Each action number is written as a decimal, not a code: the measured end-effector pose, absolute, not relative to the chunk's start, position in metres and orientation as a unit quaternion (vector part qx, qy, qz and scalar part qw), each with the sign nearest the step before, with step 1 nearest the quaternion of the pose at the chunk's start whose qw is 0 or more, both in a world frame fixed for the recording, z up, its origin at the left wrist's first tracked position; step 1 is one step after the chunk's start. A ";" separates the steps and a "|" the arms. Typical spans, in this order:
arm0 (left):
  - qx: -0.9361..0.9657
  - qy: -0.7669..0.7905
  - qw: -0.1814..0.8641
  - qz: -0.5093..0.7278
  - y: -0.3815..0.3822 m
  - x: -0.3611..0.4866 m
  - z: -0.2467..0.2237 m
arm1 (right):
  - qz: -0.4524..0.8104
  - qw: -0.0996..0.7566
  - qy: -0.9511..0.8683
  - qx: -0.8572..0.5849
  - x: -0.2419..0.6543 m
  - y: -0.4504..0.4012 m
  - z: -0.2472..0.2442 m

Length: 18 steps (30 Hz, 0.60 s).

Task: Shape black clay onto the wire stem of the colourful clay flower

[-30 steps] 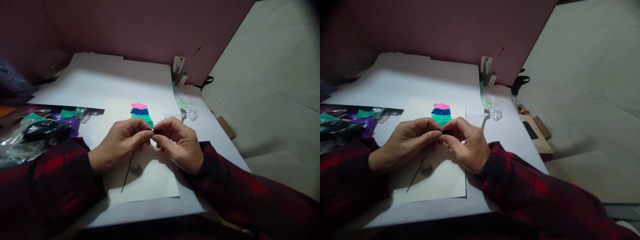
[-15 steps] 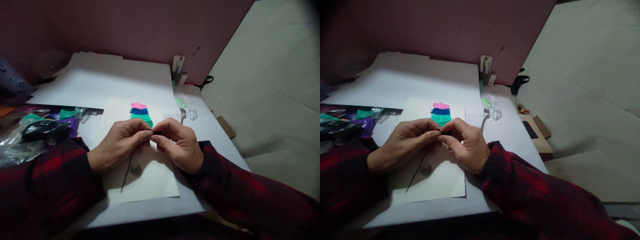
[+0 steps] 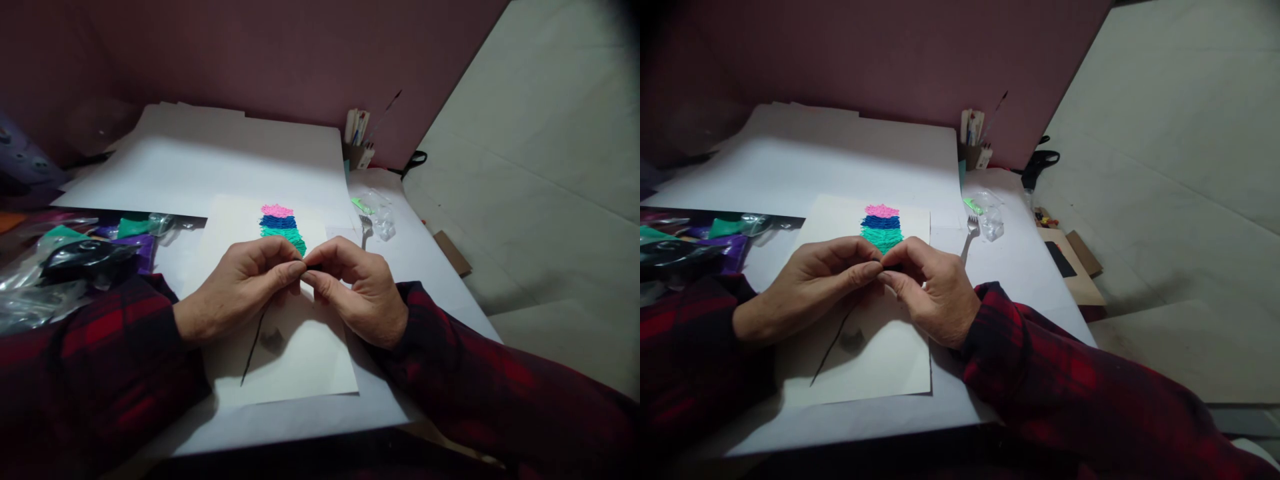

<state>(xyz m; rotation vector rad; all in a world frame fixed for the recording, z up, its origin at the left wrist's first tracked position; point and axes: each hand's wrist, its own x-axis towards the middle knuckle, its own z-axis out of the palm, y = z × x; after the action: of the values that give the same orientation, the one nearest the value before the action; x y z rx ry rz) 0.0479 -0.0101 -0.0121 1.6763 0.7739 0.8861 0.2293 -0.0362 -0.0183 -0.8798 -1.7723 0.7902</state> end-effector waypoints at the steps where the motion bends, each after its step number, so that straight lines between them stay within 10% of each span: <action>1: 0.699 0.322 0.521 0.368 -0.010 0.048 -0.012 | 0.324 0.482 -0.729 -0.362 0.229 -0.036 -0.018; 18: 0.696 0.328 0.533 0.352 -0.010 0.048 -0.009 | 0.315 0.455 -0.744 -0.375 0.232 -0.037 -0.018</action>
<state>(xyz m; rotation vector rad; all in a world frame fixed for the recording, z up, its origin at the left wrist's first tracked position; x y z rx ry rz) 0.0479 -0.0104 -0.0092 1.6597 0.7817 0.8394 0.2317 -0.0365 -0.0183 -0.9255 -1.8343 0.7782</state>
